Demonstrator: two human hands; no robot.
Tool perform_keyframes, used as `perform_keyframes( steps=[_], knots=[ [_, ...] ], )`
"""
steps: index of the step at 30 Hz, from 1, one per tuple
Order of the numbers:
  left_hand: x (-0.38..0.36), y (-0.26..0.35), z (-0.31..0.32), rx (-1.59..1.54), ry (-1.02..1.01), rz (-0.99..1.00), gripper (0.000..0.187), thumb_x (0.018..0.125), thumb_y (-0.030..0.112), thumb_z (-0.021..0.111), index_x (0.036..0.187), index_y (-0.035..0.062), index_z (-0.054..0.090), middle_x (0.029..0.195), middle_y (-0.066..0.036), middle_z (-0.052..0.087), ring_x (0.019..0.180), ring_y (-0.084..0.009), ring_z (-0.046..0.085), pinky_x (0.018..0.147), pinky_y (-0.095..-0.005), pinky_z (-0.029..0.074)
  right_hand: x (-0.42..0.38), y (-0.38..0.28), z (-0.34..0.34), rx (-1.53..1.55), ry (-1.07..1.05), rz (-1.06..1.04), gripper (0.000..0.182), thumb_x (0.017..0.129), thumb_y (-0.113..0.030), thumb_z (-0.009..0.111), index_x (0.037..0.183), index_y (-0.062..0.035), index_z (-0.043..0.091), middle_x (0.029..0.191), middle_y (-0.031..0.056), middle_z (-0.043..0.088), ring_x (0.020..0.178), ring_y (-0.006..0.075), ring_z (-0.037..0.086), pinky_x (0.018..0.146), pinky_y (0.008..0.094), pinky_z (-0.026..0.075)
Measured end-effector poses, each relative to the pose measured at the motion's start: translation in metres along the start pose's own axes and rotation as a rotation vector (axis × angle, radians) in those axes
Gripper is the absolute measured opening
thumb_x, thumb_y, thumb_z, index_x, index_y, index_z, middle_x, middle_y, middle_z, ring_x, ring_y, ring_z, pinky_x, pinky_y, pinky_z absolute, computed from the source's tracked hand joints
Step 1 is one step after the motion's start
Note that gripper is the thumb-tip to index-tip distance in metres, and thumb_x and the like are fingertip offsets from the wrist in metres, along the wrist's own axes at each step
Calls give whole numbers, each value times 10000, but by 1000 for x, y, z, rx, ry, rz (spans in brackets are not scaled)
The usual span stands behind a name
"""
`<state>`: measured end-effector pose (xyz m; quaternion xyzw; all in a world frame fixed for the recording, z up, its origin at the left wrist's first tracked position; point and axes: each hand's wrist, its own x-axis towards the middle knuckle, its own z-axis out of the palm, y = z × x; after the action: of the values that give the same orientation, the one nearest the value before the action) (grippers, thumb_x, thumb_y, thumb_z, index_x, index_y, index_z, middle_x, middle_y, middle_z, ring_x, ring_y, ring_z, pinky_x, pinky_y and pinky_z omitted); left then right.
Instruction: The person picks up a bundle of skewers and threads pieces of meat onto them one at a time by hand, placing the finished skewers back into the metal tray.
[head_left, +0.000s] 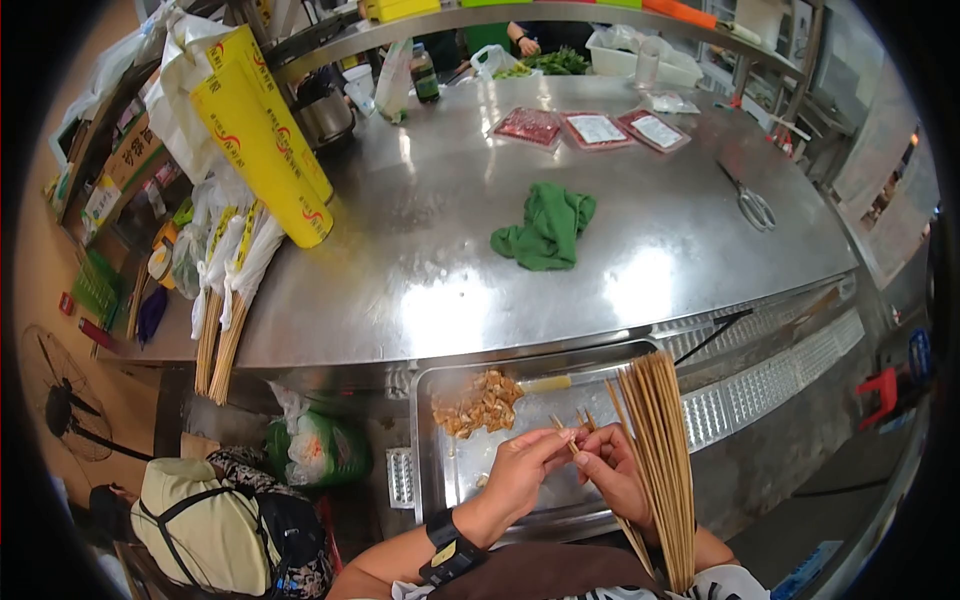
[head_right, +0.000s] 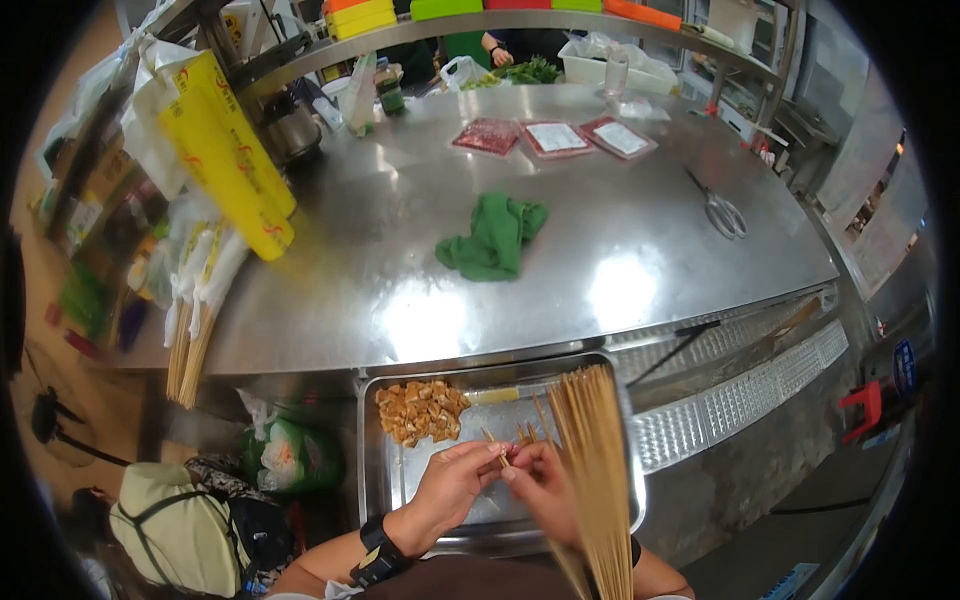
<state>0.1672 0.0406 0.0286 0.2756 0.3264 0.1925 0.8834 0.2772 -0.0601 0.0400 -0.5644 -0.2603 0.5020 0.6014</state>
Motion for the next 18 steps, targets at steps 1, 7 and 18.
perform_keyframes(
  steps=[1,7,18],
  knots=[
    [2,0,-1,5,-2,0,199,871,104,550,965,-64,600,969,-137,617,909,-206,587,817,-321,468,2,-1,-3,-4,7,-14,144,855,-80,553,916,-39,429,815,42,520,735,129,542,694,249,448],
    [23,-9,-21,295,4,-125,230,860,156,585,1020,-9,607,1039,-80,605,957,-162,565,831,-282,459,-8,-32,-5,-461,-412,-333,153,843,-53,549,989,-16,575,911,94,608,880,186,585,814,289,445],
    [8,35,34,286,-221,252,431,856,62,583,1237,3,391,1024,-127,580,963,-159,566,810,-274,477,-6,-13,4,-582,-446,-108,212,873,-162,538,1032,-27,573,836,145,644,777,248,640,695,338,491]
  ],
)
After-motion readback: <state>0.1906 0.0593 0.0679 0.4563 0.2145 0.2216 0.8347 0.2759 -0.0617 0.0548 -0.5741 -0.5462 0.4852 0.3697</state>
